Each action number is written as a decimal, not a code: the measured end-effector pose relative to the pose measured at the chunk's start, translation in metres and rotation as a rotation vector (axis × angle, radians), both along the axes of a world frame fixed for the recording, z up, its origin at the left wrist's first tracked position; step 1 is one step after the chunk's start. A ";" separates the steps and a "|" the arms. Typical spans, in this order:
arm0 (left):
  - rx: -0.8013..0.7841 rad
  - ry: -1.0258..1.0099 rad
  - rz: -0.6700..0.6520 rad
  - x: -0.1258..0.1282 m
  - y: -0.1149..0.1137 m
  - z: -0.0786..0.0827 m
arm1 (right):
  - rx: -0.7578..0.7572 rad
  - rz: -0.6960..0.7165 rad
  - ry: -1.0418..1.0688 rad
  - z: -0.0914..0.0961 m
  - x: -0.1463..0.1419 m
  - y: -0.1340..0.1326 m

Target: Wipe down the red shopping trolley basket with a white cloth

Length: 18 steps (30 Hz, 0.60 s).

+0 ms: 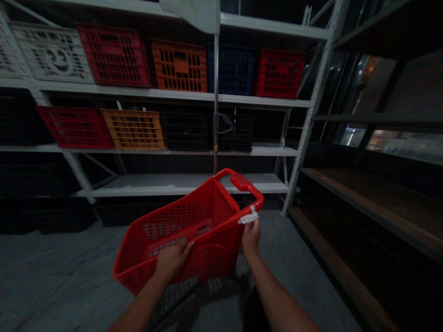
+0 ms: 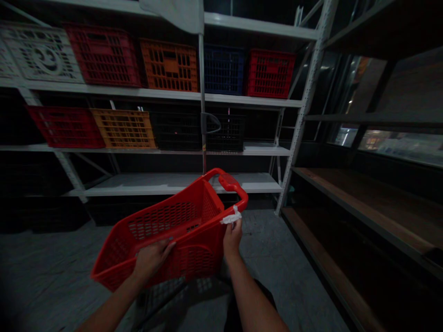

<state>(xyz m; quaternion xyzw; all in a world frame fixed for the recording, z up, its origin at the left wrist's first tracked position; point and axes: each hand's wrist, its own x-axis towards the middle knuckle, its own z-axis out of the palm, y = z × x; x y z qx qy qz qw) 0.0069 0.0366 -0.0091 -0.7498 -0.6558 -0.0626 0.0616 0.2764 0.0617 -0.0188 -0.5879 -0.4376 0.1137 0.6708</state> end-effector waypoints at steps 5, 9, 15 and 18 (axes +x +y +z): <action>0.015 -0.005 -0.024 -0.003 0.000 -0.001 | 0.041 -0.154 0.052 0.017 0.011 0.004; -0.002 -0.013 0.013 -0.004 -0.002 -0.001 | 0.038 -0.296 -0.005 0.053 0.052 0.020; -0.043 -0.045 0.092 -0.002 -0.002 0.013 | 0.130 -0.075 -0.300 0.045 0.043 -0.005; -0.034 -0.089 0.050 0.017 0.006 0.029 | 0.121 0.092 -0.417 0.036 0.032 -0.016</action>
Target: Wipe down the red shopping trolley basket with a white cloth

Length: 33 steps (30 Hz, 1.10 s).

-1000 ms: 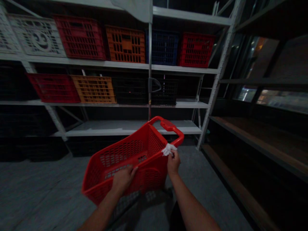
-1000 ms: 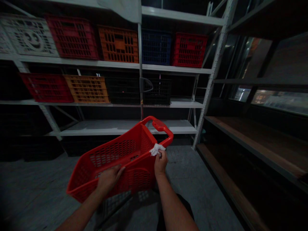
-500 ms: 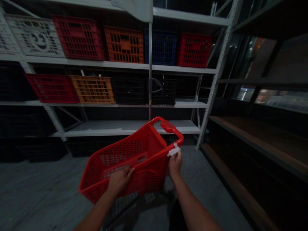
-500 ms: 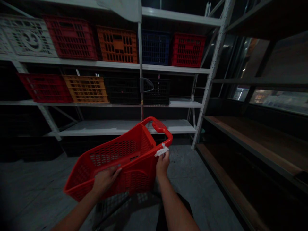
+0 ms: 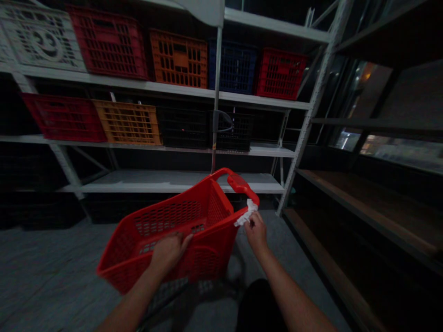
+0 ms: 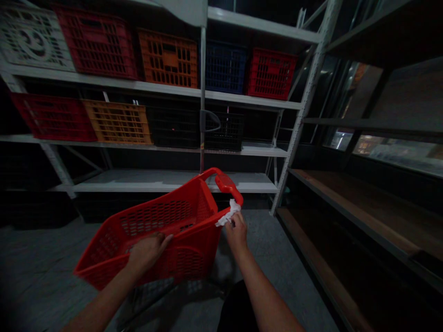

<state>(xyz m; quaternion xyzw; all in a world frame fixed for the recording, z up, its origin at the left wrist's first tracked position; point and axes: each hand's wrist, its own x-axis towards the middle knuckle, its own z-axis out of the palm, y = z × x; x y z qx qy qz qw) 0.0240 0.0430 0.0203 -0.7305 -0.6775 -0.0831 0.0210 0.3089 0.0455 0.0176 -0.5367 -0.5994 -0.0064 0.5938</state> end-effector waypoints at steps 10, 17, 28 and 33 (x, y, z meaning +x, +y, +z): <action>0.035 -0.070 -0.179 0.060 0.030 -0.003 | -0.270 0.024 -0.223 0.071 0.056 0.094; 0.088 -0.084 -0.139 0.054 0.020 -0.018 | -0.300 0.099 -0.383 0.097 0.044 0.142; 0.076 -0.043 -0.182 0.037 0.023 -0.026 | -0.497 0.458 -0.448 0.082 0.073 0.083; 0.091 -0.026 -0.183 0.041 0.022 -0.025 | -0.369 0.317 -0.404 0.086 0.065 0.106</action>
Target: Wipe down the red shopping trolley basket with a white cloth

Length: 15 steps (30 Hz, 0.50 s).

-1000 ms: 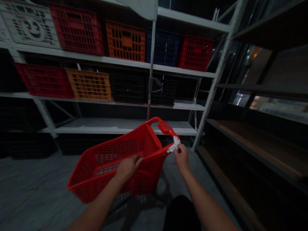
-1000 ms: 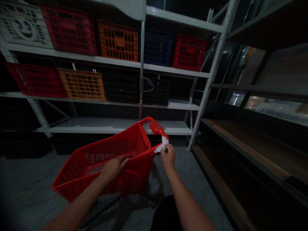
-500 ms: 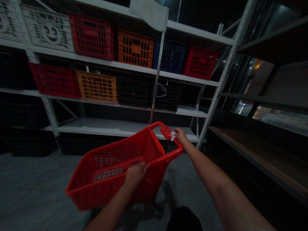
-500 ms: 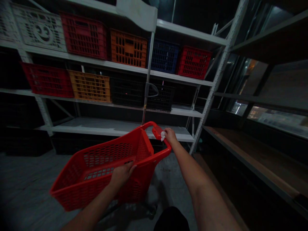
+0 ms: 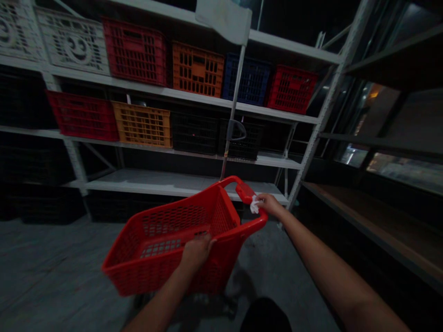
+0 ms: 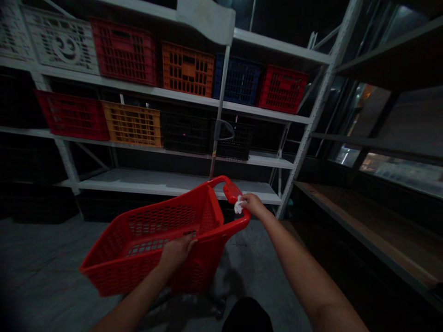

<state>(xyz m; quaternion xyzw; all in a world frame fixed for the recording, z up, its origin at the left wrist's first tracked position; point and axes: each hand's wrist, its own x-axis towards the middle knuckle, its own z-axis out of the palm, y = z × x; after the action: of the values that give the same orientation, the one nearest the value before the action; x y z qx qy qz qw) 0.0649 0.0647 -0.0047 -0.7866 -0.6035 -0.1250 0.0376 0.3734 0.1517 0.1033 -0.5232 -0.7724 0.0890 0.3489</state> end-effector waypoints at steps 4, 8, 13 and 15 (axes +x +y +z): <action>0.009 0.005 0.017 0.005 0.000 0.003 | 0.119 -0.056 0.047 0.006 -0.012 0.027; 0.010 0.000 0.038 0.005 0.000 0.004 | 0.105 -0.043 0.068 0.002 -0.004 0.017; 0.031 -0.001 0.012 -0.004 0.000 0.000 | -0.026 0.055 0.329 -0.020 0.023 -0.026; 0.036 -0.004 0.000 -0.007 -0.001 -0.002 | -0.132 0.031 0.566 -0.032 0.027 -0.036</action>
<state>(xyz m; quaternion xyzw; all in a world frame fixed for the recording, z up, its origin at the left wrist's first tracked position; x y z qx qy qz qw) 0.0579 0.0633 -0.0065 -0.7856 -0.6012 -0.1374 0.0504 0.4009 0.1159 0.0710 -0.4875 -0.6447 0.2868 0.5142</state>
